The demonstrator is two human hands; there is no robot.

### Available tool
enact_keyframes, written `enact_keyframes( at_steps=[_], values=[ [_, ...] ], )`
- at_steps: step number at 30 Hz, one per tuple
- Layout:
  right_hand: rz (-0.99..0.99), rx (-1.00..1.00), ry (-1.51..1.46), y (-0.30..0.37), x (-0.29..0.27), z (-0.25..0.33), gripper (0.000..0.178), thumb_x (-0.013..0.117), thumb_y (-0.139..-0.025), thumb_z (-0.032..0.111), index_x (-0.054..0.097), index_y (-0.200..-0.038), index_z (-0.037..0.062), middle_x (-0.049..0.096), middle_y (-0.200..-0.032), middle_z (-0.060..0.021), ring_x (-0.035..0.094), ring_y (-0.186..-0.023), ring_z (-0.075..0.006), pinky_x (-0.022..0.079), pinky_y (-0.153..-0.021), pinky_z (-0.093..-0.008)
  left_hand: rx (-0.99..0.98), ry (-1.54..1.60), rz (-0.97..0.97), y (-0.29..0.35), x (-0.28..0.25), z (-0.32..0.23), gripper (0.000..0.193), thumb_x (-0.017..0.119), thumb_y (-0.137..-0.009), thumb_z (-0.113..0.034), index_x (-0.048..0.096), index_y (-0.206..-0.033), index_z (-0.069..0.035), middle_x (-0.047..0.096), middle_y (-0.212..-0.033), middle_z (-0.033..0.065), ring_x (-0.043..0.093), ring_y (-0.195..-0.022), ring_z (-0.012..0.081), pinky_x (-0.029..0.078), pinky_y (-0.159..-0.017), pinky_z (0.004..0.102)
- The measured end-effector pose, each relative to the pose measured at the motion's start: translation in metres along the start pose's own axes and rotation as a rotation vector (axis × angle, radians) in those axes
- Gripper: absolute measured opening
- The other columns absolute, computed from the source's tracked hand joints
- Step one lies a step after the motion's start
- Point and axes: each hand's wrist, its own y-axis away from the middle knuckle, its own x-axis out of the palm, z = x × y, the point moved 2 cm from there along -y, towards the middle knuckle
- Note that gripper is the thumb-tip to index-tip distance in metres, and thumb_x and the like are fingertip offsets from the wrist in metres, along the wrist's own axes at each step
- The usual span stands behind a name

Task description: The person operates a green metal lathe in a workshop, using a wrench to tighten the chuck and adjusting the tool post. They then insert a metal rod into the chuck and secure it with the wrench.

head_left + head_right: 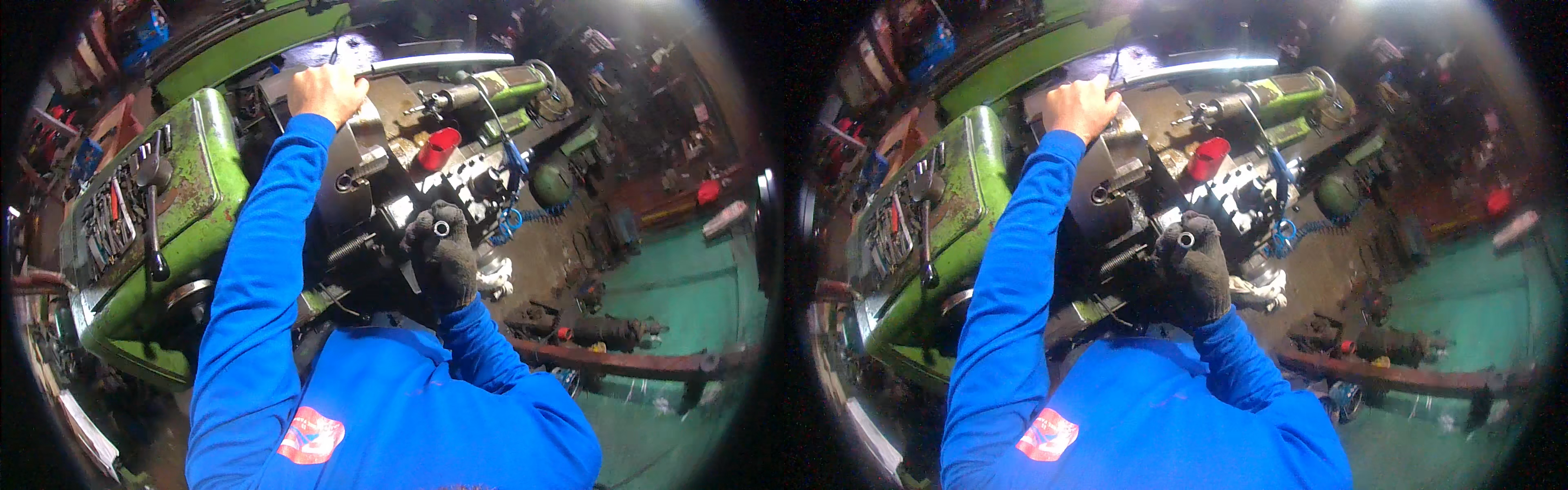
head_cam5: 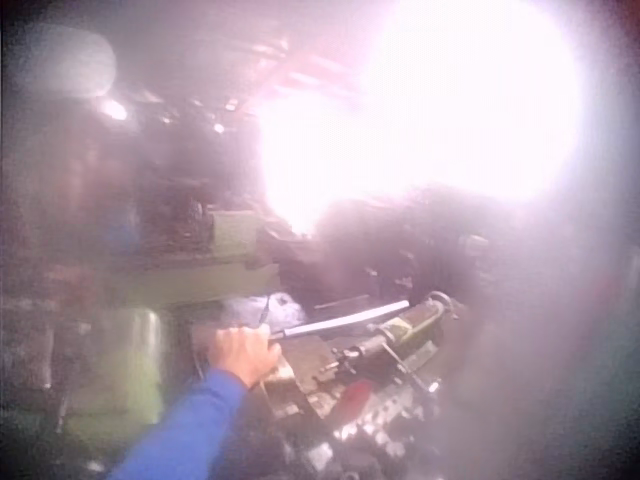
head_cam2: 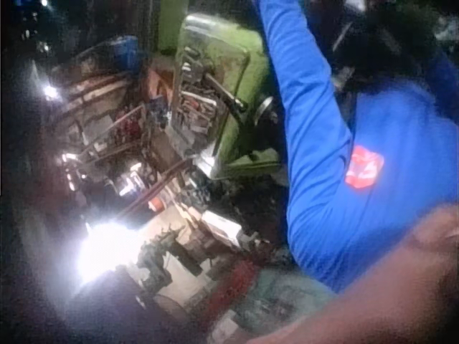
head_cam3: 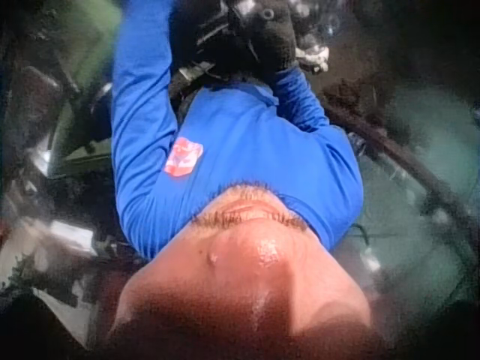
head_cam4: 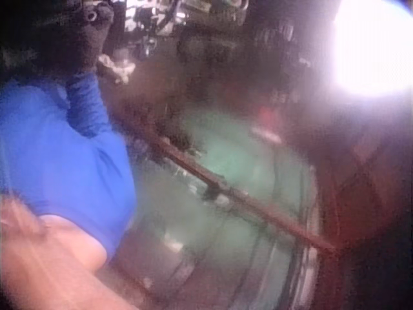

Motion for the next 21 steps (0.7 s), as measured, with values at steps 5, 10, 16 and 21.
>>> enact_keyframes(
  at_steps=[5,10,16,21],
  values=[
    [-0.101,0.138,0.189,-0.028,-0.013,-0.017,0.043,0.063,-0.096,0.004,0.056,-0.138,-0.0018,0.062,-0.129,-0.0152,0.064,-0.113,-0.0223,0.055,-0.096,-0.0334,0.076,-0.029,-0.107,0.003,0.006,-0.005,0.031,0.065,-0.093,-0.044,0.067,-0.106,-0.016,0.074,-0.096,0.011,0.075,-0.088,0.0352,0.06,-0.075,0.0526],
    [-0.294,0.195,0.188,-0.081,-0.049,-0.071,0.043,0.068,-0.093,0.005,0.06,-0.134,-0.001,0.064,-0.128,-0.0168,0.06,-0.122,-0.0235,0.044,-0.11,-0.0354,0.341,-0.147,-0.33,0.013,0.004,-0.015,0.03,0.073,-0.088,-0.041,0.07,-0.106,-0.016,0.067,-0.093,0.0041,0.066,-0.089,0.0258,0.051,-0.075,0.0426],
    [-0.396,0.138,0.391,-0.132,-0.064,-0.1,0.033,0.069,-0.09,0.0,0.063,-0.122,0.0017,0.061,-0.128,-0.0134,0.058,-0.123,-0.0231,0.047,-0.107,-0.0371,0.247,-0.166,-0.22,0.018,-0.003,-0.03,0.025,0.075,-0.088,-0.036,0.069,-0.101,-0.015,0.065,-0.086,0.0047,0.063,-0.082,0.0271,0.044,-0.073,0.0423],
    [-0.46,0.193,0.158,-0.175,-0.066,-0.102,0.031,0.063,-0.096,0.006,0.061,-0.127,0.0019,0.06,-0.125,-0.0124,0.059,-0.116,-0.0225,0.05,-0.101,-0.0377,0.195,-0.151,-0.109,0.024,-0.007,-0.04,0.022,0.075,-0.087,-0.029,0.069,-0.102,-0.013,0.065,-0.087,0.0059,0.062,-0.08,0.0287,0.043,-0.072,0.0422]
  ],
)
